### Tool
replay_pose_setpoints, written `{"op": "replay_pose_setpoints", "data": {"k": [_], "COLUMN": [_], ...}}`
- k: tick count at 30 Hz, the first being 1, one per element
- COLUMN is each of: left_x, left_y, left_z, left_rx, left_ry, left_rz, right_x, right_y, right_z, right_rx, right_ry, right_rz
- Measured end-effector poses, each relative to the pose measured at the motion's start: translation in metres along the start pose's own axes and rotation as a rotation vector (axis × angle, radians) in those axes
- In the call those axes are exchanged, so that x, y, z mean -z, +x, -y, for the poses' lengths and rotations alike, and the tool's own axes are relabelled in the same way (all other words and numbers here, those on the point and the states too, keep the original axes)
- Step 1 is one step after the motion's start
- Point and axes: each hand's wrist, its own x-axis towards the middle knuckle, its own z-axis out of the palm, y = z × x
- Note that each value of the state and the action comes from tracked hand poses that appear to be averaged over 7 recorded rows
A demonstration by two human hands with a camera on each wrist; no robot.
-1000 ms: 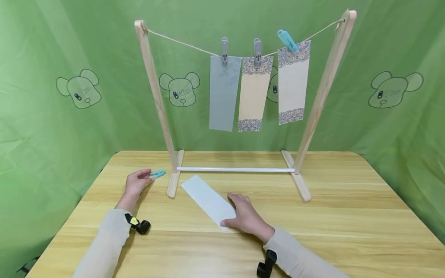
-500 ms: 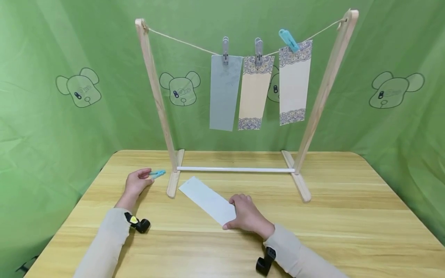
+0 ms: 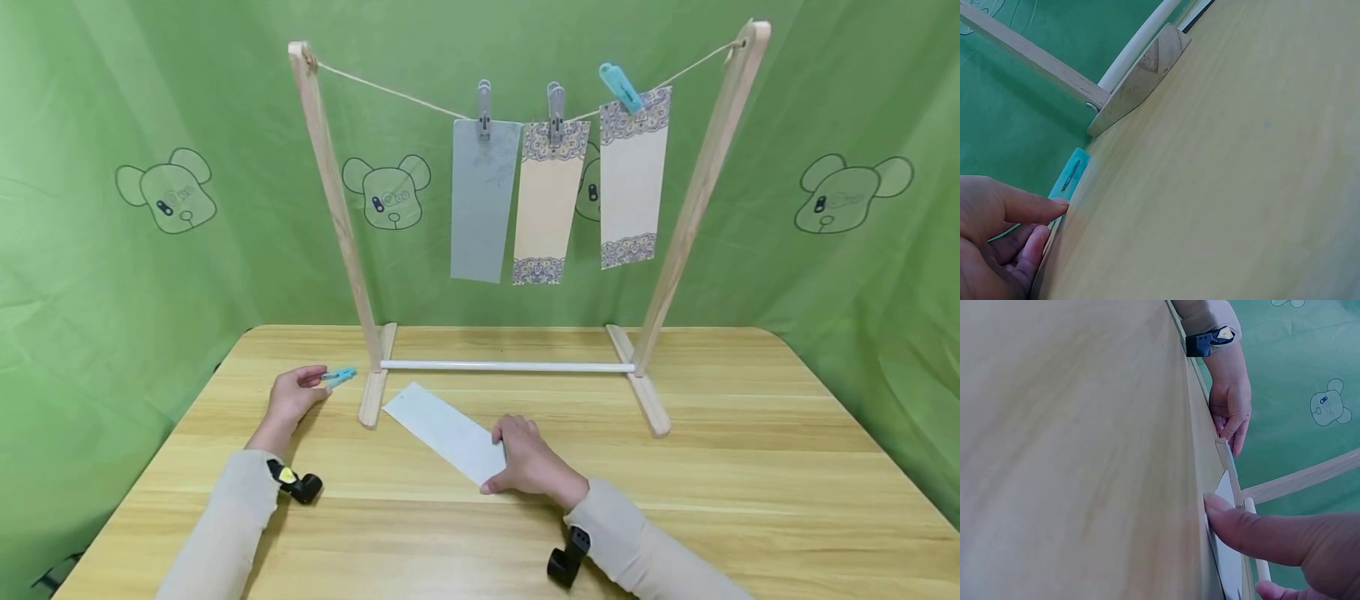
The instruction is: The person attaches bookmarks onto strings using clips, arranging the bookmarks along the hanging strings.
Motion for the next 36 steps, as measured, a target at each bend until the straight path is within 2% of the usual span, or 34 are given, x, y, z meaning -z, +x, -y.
{"op": "replay_pose_setpoints", "data": {"k": [11,19,22,25,29,33,36], "left_x": [0.001,0.003,0.005,0.005,0.005,0.005,0.007], "left_y": [0.001,0.003,0.003,0.002,-0.002,-0.003,-0.002], "left_z": [-0.001,-0.005,-0.006,-0.007,-0.012,-0.019,-0.022], "left_rx": [0.000,-0.032,-0.015,0.015,0.062,0.078,0.070], "left_ry": [0.002,-0.084,-0.157,-0.272,-0.438,-0.543,-0.586], "left_rz": [0.009,0.067,0.058,0.049,0.049,0.069,0.120], "right_x": [0.001,0.003,0.004,0.006,0.011,0.015,0.016], "right_y": [0.002,0.011,0.015,0.019,0.020,0.020,0.020], "right_z": [0.000,-0.011,-0.015,-0.018,-0.023,-0.027,-0.029], "right_rx": [-0.002,-0.015,-0.024,-0.047,-0.071,-0.069,-0.076], "right_ry": [0.029,0.145,0.215,0.284,0.428,0.552,0.597], "right_rz": [0.019,-0.015,-0.041,-0.042,0.008,0.079,0.117]}}
